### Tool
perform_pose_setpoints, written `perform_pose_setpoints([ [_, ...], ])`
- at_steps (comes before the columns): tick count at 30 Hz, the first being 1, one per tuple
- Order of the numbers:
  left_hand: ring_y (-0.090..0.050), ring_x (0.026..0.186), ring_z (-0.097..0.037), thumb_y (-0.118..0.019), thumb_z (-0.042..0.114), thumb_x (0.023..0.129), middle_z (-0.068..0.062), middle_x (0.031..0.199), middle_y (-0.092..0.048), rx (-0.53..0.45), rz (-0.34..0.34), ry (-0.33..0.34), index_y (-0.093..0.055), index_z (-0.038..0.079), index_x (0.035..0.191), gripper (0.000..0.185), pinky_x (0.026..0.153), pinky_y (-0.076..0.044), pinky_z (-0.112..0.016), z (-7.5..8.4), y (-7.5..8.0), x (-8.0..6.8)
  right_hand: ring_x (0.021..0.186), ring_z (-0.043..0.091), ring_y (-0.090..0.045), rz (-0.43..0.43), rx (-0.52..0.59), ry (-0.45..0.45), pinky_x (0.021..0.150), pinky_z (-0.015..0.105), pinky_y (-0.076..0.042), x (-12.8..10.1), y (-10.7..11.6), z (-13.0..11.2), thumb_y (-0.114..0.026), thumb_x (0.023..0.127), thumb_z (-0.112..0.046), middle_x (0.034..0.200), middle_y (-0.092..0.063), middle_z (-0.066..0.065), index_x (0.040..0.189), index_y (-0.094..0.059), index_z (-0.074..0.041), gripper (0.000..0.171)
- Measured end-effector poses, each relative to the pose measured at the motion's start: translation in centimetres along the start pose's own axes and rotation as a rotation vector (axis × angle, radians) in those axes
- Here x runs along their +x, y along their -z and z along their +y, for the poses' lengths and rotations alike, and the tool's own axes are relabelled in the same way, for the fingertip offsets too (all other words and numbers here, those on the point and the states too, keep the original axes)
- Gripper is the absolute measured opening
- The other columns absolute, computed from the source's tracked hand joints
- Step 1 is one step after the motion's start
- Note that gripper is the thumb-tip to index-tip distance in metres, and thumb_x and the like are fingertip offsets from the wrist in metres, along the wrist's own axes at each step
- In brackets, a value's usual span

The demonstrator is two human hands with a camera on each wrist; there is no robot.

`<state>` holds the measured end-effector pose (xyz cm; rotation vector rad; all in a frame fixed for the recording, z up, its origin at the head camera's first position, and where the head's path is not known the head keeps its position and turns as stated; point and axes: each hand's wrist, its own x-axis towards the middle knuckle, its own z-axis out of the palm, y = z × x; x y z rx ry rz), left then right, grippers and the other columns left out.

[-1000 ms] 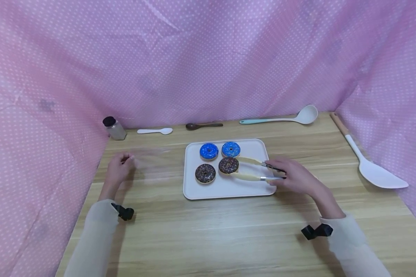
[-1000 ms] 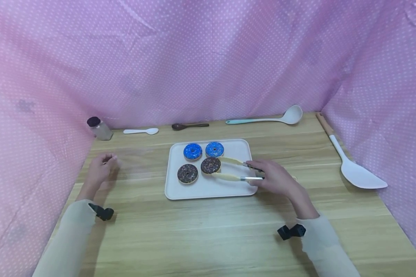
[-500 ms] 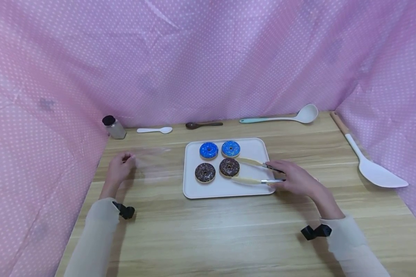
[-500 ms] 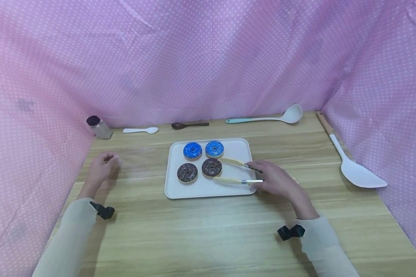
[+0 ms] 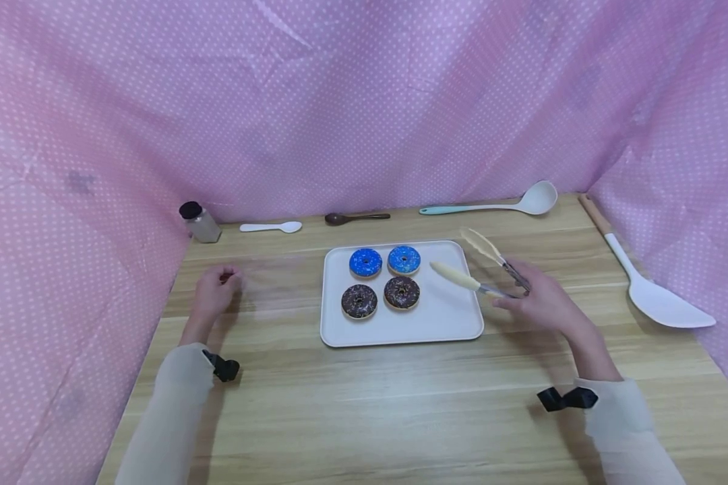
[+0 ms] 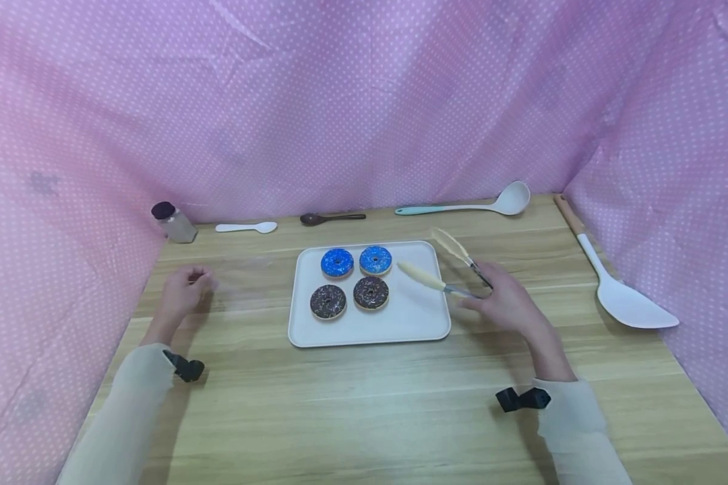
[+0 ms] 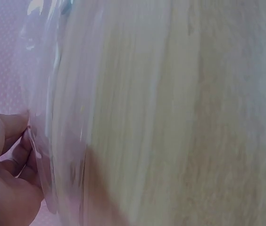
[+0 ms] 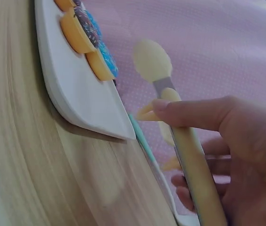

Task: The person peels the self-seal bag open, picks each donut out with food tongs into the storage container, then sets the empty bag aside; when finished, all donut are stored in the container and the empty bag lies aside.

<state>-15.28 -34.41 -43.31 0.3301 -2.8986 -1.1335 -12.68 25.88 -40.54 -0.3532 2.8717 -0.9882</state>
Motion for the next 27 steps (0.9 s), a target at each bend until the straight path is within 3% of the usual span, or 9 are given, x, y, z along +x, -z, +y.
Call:
perform_pose_setpoints([
  [5,-0.049,0.101,-0.03,-0.047,0.015,0.1,-0.02,0.11,-0.055,0.027,0.013,-0.014,-0.058,-0.004,0.111,0.024,0.085,-0.042,-0.039,0.2,-0.2,0.0,0.121,0.051,-0.042,0.072,0.006,-0.102,0.095,0.067,-0.034,0.1,-0.2,0.6,-0.074,0.08,-0.046,0.134,-0.044,0.032,0.146,-0.032,-0.002,0.089],
  [9,-0.05,0.098,-0.031,-0.05,0.01,0.098,-0.02,0.104,-0.055,0.069,0.024,-0.056,-0.06,-0.005,0.105,0.019,0.083,-0.041,-0.04,0.2,-0.4,0.0,0.117,0.052,-0.043,0.167,0.029,-0.163,0.092,0.067,-0.035,0.2,-0.7,1.2,-0.072,0.083,-0.044,0.127,-0.046,0.035,0.141,-0.033,0.003,0.084],
  [13,-0.05,0.098,-0.031,-0.05,0.008,0.098,-0.02,0.103,-0.055,0.107,0.016,-0.066,-0.061,-0.005,0.103,0.018,0.084,-0.042,-0.042,0.4,-0.6,0.0,0.119,0.06,-0.035,0.225,0.004,-0.231,0.097,0.069,-0.03,0.2,-1.1,1.7,-0.07,0.085,-0.041,0.131,-0.037,0.044,0.147,-0.015,0.005,0.095],
  [17,-0.051,0.096,-0.03,-0.047,0.01,0.1,-0.018,0.103,-0.055,0.129,-0.018,-0.026,-0.061,-0.003,0.105,0.02,0.084,-0.044,-0.043,0.5,-0.7,0.0,0.124,0.064,-0.025,0.233,-0.008,-0.32,0.102,0.07,-0.024,0.2,-1.6,2.1,-0.066,0.087,-0.044,0.135,-0.023,0.049,0.149,0.002,0.005,0.104],
  [22,-0.051,0.094,-0.028,-0.046,0.013,0.101,-0.017,0.103,-0.056,0.14,-0.039,0.004,-0.06,-0.001,0.107,0.021,0.081,-0.045,-0.04,0.5,-0.7,-0.1,0.122,0.063,-0.022,0.261,0.003,-0.408,0.101,0.069,-0.023,0.1,-2.2,2.5,-0.066,0.088,-0.041,0.133,-0.021,0.05,0.146,0.003,0.008,0.102],
  [27,-0.051,0.091,-0.028,-0.045,0.013,0.101,-0.017,0.101,-0.055,0.146,-0.05,0.011,-0.06,-0.002,0.107,0.021,0.076,-0.045,-0.036,0.2,-0.6,-0.2,0.115,0.06,-0.027,0.293,-0.013,-0.443,0.094,0.065,-0.027,0.3,-2.4,3.0,-0.069,0.085,-0.038,0.125,-0.028,0.045,0.139,-0.008,0.011,0.095],
])
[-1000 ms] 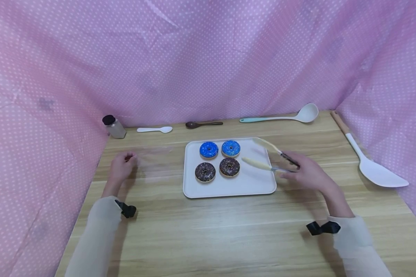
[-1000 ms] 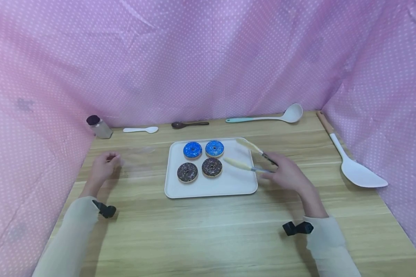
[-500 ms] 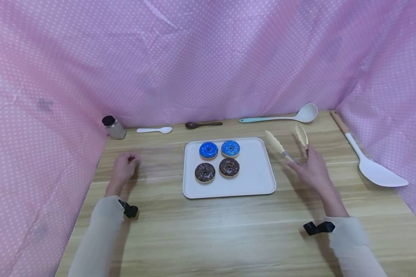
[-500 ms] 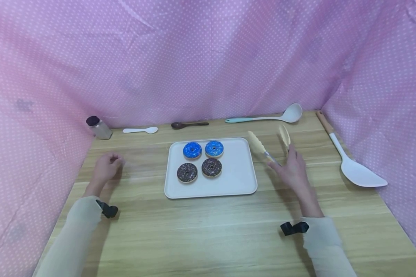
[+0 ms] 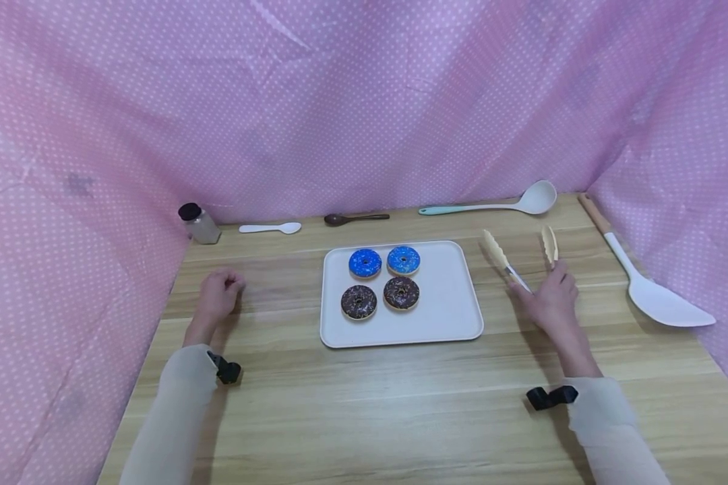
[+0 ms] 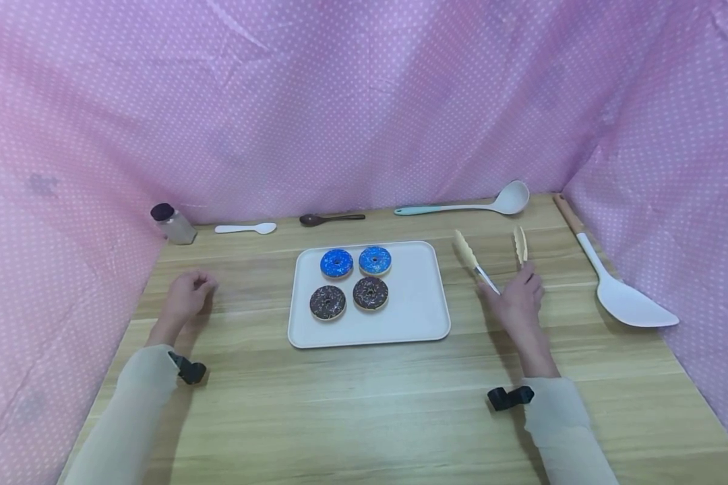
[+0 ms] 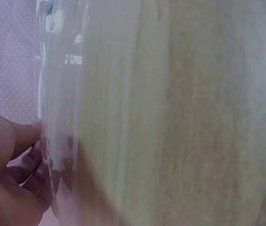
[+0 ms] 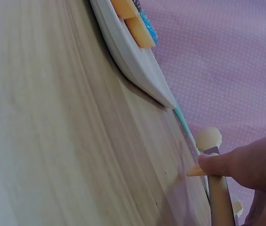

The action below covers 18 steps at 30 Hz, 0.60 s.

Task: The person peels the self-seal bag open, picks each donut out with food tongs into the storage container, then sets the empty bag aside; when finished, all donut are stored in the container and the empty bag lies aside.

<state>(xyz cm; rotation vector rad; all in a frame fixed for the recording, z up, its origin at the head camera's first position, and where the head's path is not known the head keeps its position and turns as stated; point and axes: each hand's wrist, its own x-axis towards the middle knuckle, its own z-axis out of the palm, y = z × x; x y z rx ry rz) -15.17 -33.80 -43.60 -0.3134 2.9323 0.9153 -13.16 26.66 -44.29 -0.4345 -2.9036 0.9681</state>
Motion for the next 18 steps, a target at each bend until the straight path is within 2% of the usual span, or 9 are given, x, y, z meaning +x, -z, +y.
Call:
perform_pose_setpoints([
  [5,-0.051,0.091,-0.028,-0.044,0.013,0.102,-0.016,0.102,-0.054,0.015,-0.029,0.014,-0.059,-0.001,0.109,0.022,0.075,-0.045,-0.035,-0.14,0.05,0.03,0.115,0.058,-0.027,-0.005,-0.002,-0.022,0.095,0.064,-0.027,0.16,0.02,0.18,-0.07,0.085,-0.04,0.126,-0.026,0.044,0.139,-0.012,0.01,0.094],
  [18,-0.05,0.092,-0.029,-0.048,0.01,0.1,-0.017,0.1,-0.056,0.08,-0.015,-0.025,-0.061,-0.003,0.106,0.019,0.077,-0.044,-0.039,-0.62,0.1,0.2,0.107,0.055,-0.033,0.031,-0.043,-0.047,0.091,0.064,-0.032,-0.04,-0.19,0.36,-0.066,0.085,-0.049,0.119,-0.029,0.044,0.14,-0.007,0.014,0.103],
])
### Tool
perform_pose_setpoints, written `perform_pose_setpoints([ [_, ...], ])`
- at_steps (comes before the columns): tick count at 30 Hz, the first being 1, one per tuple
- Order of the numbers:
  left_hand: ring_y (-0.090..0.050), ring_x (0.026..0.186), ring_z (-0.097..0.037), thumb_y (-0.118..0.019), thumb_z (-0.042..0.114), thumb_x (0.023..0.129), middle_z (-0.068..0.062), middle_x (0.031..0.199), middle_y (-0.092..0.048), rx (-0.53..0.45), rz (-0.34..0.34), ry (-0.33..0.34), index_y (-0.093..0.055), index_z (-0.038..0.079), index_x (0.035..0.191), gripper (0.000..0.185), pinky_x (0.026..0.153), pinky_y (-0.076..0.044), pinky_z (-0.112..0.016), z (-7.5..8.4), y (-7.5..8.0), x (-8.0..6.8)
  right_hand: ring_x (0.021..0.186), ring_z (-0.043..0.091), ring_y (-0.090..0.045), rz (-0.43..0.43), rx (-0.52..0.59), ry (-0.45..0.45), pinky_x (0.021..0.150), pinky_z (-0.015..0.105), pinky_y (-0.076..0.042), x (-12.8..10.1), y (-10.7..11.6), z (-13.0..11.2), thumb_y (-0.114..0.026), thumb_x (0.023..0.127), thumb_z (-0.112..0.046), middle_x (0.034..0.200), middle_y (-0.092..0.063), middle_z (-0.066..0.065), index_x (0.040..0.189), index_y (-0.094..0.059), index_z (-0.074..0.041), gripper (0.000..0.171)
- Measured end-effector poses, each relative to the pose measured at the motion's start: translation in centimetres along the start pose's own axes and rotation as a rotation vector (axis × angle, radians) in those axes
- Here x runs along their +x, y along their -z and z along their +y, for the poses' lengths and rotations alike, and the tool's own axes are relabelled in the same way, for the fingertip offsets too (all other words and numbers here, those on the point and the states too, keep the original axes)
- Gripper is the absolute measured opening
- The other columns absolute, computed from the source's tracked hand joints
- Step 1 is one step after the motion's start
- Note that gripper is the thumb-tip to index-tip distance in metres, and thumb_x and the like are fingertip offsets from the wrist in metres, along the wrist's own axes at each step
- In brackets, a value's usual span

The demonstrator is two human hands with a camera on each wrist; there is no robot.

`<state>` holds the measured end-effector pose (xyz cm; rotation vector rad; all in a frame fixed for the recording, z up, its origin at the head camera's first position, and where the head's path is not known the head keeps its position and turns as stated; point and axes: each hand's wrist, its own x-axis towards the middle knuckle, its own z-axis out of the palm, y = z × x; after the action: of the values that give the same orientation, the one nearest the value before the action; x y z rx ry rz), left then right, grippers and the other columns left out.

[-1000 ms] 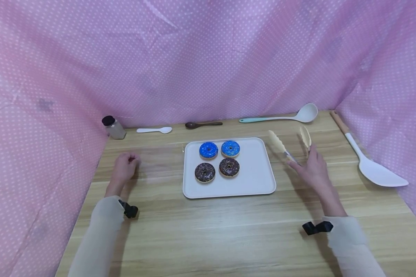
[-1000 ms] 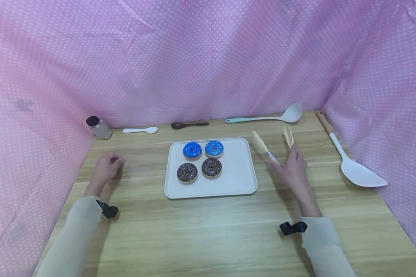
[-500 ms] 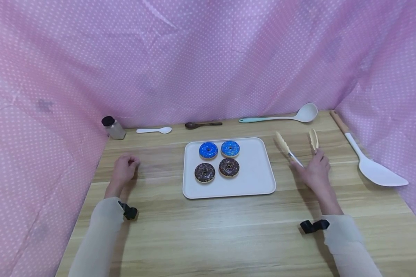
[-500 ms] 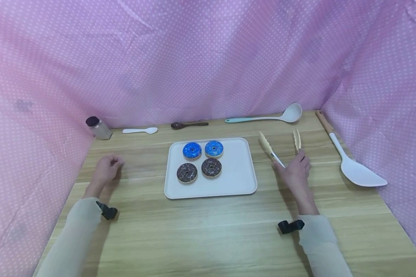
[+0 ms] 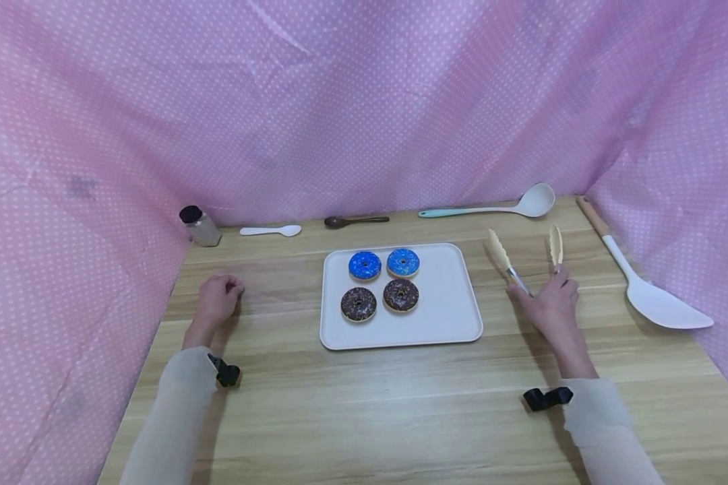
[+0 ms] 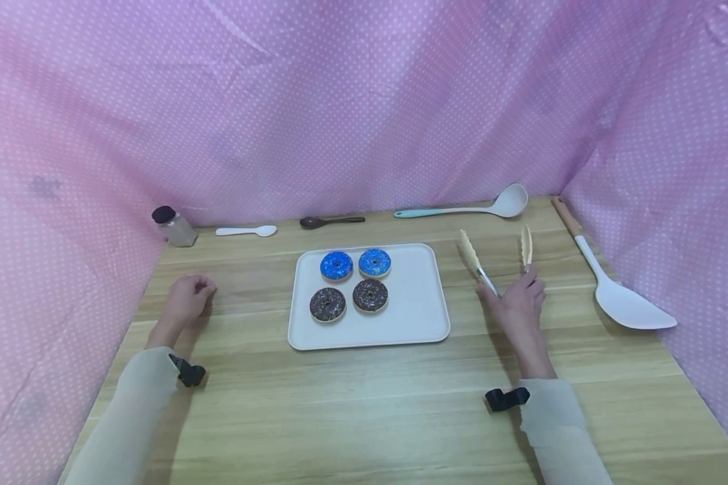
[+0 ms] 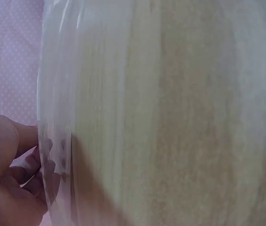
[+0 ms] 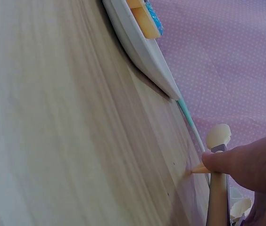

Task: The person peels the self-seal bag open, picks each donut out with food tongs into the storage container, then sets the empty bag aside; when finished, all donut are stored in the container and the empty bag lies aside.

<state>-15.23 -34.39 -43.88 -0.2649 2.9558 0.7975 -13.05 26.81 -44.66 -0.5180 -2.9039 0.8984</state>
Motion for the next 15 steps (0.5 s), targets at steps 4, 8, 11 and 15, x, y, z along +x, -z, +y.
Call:
perform_pose_setpoints([
  [4,-0.049,0.092,-0.029,-0.049,0.01,0.099,-0.018,0.1,-0.055,0.033,0.02,-0.017,-0.061,-0.003,0.104,0.018,0.078,-0.043,-0.042,-0.1,-0.3,0.1,0.107,0.056,-0.033,0.012,-0.013,0.001,0.09,0.064,-0.033,0.0,-0.2,0.0,-0.066,0.084,-0.049,0.119,-0.03,0.045,0.141,-0.005,0.014,0.106],
  [8,-0.049,0.091,-0.03,-0.05,0.009,0.098,-0.018,0.099,-0.055,0.046,0.038,-0.035,-0.062,-0.002,0.102,0.017,0.079,-0.043,-0.044,-0.3,-0.5,0.2,0.107,0.058,-0.035,0.006,-0.055,-0.008,0.086,0.065,-0.035,0.0,-0.1,-0.1,-0.066,0.083,-0.053,0.118,-0.032,0.047,0.141,-0.006,0.015,0.108],
  [11,-0.049,0.092,-0.03,-0.051,0.009,0.098,-0.018,0.099,-0.055,0.047,0.042,-0.043,-0.062,-0.003,0.102,0.017,0.08,-0.042,-0.045,-0.3,-0.5,0.2,0.109,0.059,-0.034,-0.036,-0.09,-0.023,0.082,0.067,-0.034,-0.1,0.2,-0.2,-0.06,0.083,-0.061,0.122,-0.031,0.047,0.141,-0.007,0.014,0.109],
  [15,-0.05,0.093,-0.03,-0.049,0.009,0.098,-0.017,0.102,-0.054,0.005,0.013,-0.013,-0.06,-0.001,0.105,0.017,0.079,-0.045,-0.042,0.1,-0.3,0.3,0.11,0.059,-0.03,-0.08,-0.13,0.015,0.078,0.067,-0.029,0.0,1.1,-0.9,-0.047,0.086,-0.069,0.127,-0.028,0.045,0.139,-0.01,0.013,0.105],
])
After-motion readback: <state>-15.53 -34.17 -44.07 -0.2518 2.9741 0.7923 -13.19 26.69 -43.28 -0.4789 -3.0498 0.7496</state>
